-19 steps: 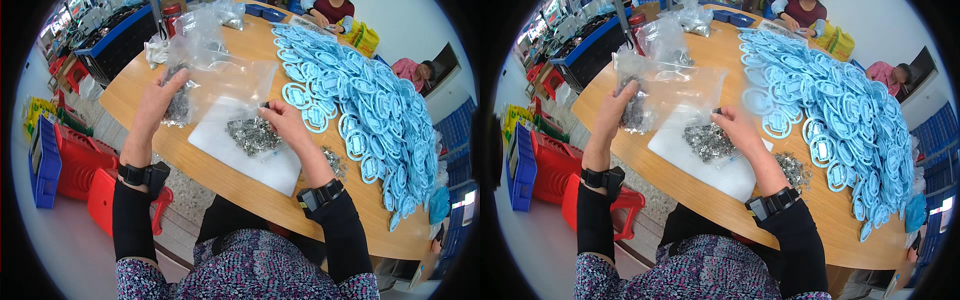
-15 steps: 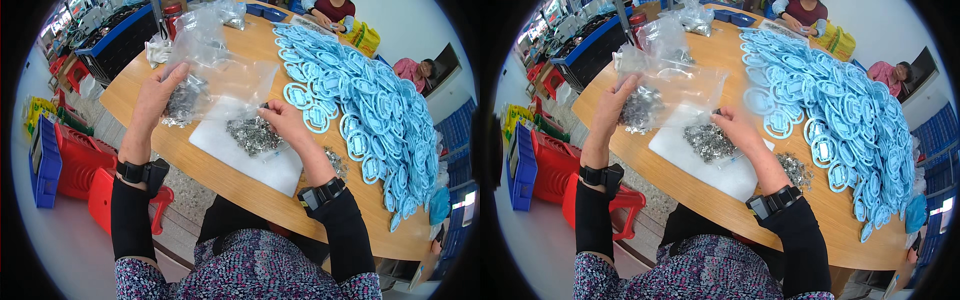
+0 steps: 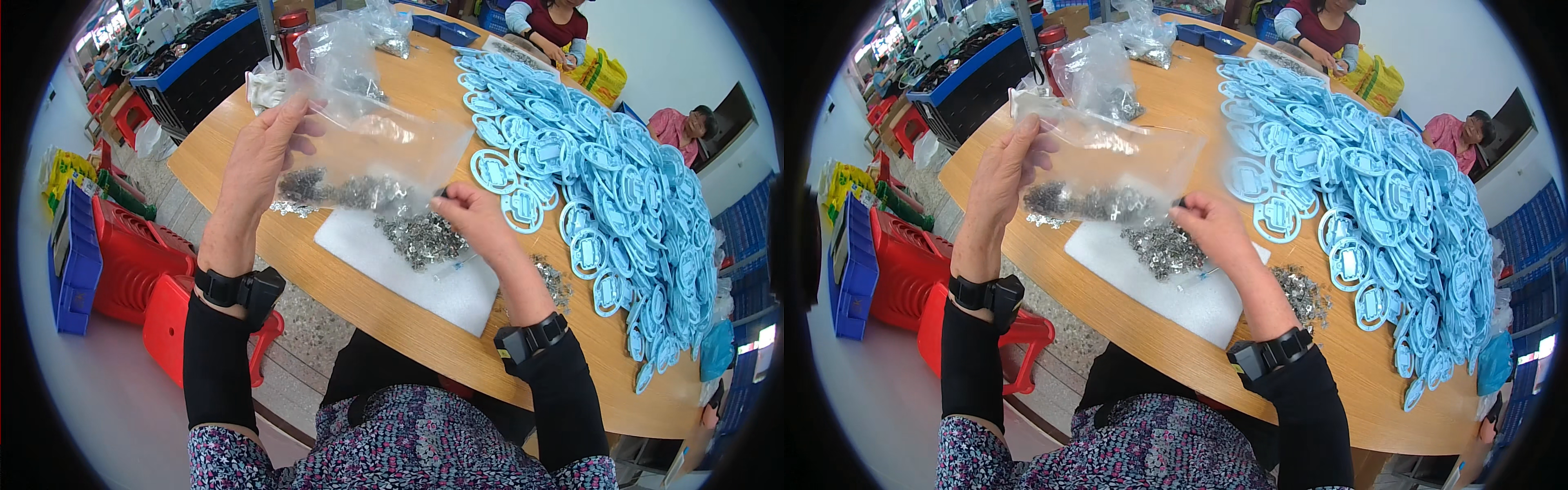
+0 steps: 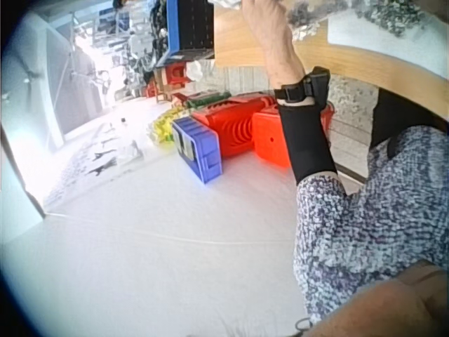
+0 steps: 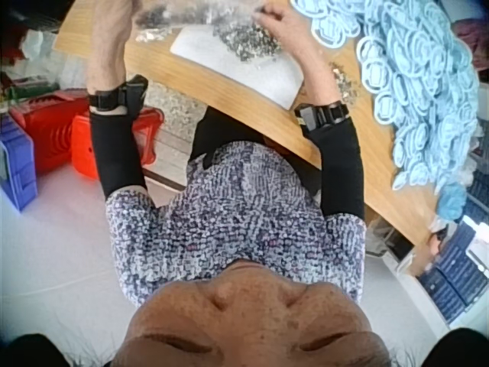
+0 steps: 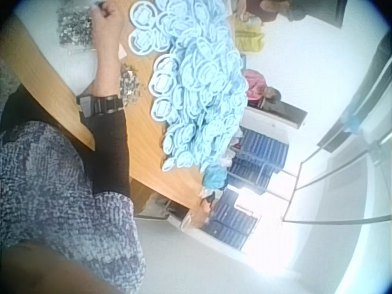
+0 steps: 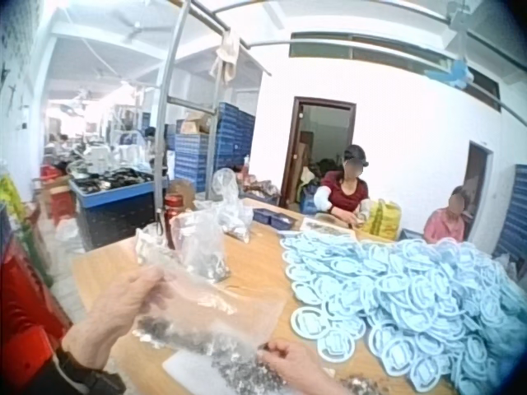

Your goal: Assembling small silver and black plastic components from bags.

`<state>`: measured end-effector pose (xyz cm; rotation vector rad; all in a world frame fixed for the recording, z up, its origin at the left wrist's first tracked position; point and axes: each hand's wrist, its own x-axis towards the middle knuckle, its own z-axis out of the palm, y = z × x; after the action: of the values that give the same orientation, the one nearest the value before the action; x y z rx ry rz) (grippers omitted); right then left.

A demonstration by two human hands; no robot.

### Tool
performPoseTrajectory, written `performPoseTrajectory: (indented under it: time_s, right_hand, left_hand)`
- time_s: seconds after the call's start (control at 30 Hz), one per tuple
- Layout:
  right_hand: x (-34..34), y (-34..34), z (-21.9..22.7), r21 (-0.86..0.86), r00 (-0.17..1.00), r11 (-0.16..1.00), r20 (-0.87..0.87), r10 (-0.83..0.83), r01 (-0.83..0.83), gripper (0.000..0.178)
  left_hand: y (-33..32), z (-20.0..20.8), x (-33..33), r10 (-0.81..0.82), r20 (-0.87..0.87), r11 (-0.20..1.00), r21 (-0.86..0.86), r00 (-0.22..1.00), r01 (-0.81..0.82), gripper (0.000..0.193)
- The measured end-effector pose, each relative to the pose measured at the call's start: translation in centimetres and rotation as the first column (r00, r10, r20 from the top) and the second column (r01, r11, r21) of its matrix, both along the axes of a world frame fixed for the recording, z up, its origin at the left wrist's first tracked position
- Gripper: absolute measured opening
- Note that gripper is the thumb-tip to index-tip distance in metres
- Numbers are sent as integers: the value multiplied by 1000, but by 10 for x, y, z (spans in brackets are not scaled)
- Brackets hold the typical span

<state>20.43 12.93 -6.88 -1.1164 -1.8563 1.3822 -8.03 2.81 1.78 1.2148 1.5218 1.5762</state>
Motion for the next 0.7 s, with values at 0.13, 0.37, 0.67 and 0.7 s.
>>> performPoseTrajectory:
  time_s: [0.13,0.37,0.67,0.7]
  right_hand:
    - [-1,-2,8,37,997,998,60,48,-50,21]
    - [-4,-12,17,24,991,998,121,56,-60,24]
    - [0,-6,8,94,979,990,185,86,-105,25]
    - [1,-5,6,102,981,990,179,77,-97,25]
  left_hand:
    - [-3,18,6,-2,-86,1000,24,996,4,46]
    - [-2,35,17,9,-259,996,93,966,15,47]
    - [-3,34,14,21,-278,995,96,960,6,45]
    - [-1,33,14,33,-288,996,87,957,-8,44]
